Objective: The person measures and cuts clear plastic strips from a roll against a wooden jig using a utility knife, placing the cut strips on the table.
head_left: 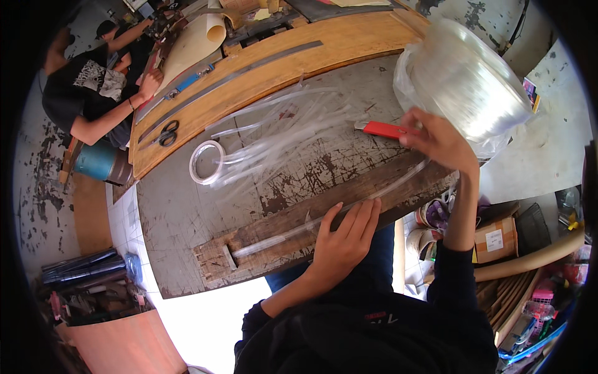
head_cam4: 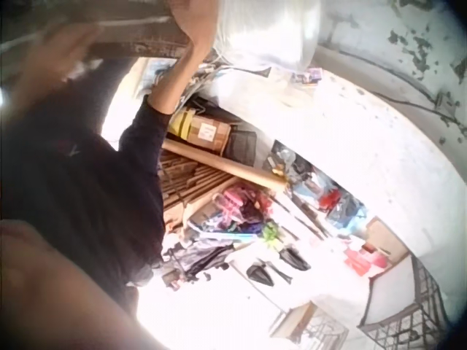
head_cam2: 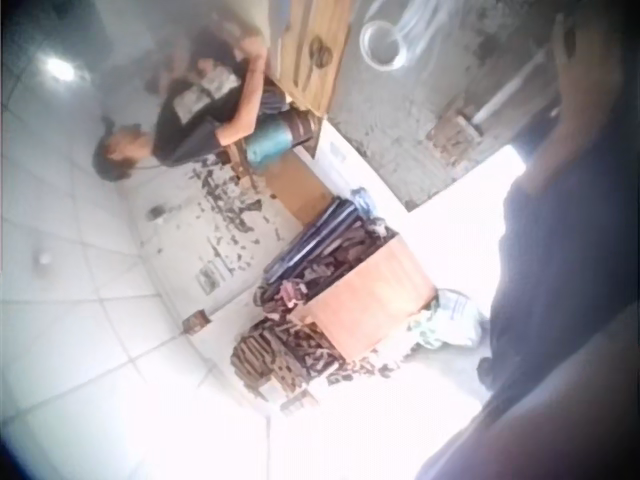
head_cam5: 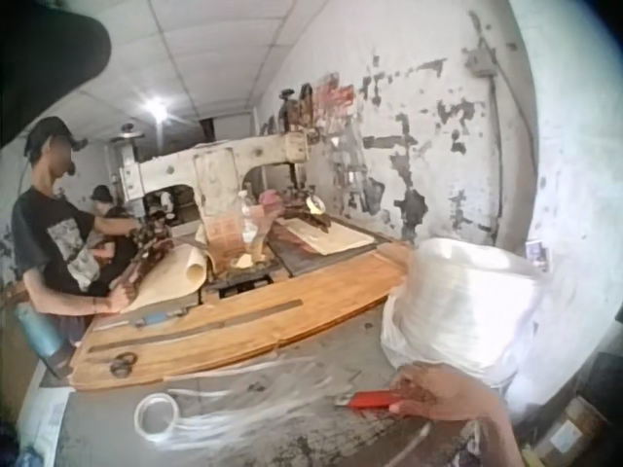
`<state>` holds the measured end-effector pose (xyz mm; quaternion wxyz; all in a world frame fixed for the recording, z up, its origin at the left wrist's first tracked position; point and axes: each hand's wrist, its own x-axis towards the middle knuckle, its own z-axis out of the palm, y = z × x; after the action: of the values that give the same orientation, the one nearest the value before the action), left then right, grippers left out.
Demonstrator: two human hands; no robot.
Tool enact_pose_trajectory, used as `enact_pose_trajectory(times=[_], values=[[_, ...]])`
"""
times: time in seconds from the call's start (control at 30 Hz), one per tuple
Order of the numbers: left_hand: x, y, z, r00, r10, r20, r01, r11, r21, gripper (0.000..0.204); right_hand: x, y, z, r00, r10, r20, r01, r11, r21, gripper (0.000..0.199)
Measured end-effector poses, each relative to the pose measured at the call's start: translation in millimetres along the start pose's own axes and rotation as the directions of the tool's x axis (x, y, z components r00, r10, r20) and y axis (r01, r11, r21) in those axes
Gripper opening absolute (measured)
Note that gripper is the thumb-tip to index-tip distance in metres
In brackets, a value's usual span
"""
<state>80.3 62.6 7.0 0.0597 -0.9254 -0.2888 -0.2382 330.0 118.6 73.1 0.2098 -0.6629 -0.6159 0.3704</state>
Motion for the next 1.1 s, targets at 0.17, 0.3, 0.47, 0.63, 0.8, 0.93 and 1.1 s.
enact_pose_trajectory(times=[0.17, 0.3, 0.47, 0.63, 0.8, 0.93, 1.1], values=[[2.1, 3.0, 4.0, 0.999, -0.02, -0.026, 0.02, 1.0, 0.004, 0.054, 56.0, 25.8, 17.2, 0.942, -0.324, 0.089, 0.313, 0.753, -0.579, 0.037], [1.4, 2.3, 5.0, 0.997, -0.051, -0.053, 0.049, 0.998, -0.039, 0.055, 55.5, 13.9, 17.6, 0.958, -0.263, 0.115, 0.277, 0.743, -0.61, 0.032], [-0.1, 0.1, 5.6, 0.996, -0.063, -0.067, 0.058, 0.996, -0.073, 0.056, -8.2, -1.5, 0.0, 0.839, -0.242, -0.487, 0.332, 0.937, 0.107, 0.032], [2.2, -0.9, 2.2, 0.996, -0.083, -0.015, 0.078, 0.976, -0.205, 0.056, -99.8, -28.8, 42.2, 0.878, -0.032, -0.477, 0.019, 0.999, -0.033, 0.04], [2.6, 0.0, 4.9, 0.993, -0.119, -0.004, 0.118, 0.985, -0.125, 0.047, -118.4, -45.4, 103.6, 0.96, 0.157, -0.23, -0.198, 0.966, -0.167, 0.032], [6.6, -1.8, 2.7, 0.996, -0.089, -0.013, 0.087, 0.993, -0.078, 0.039, -118.2, -49.8, 106.6, 0.944, 0.279, -0.176, -0.308, 0.936, -0.171, 0.031], [9.5, -0.5, 0.3, 0.995, -0.097, -0.006, 0.097, 0.993, -0.06, 0.035, -114.8, -56.1, 106.7, 0.951, 0.267, -0.158, -0.291, 0.943, -0.159, 0.03]])
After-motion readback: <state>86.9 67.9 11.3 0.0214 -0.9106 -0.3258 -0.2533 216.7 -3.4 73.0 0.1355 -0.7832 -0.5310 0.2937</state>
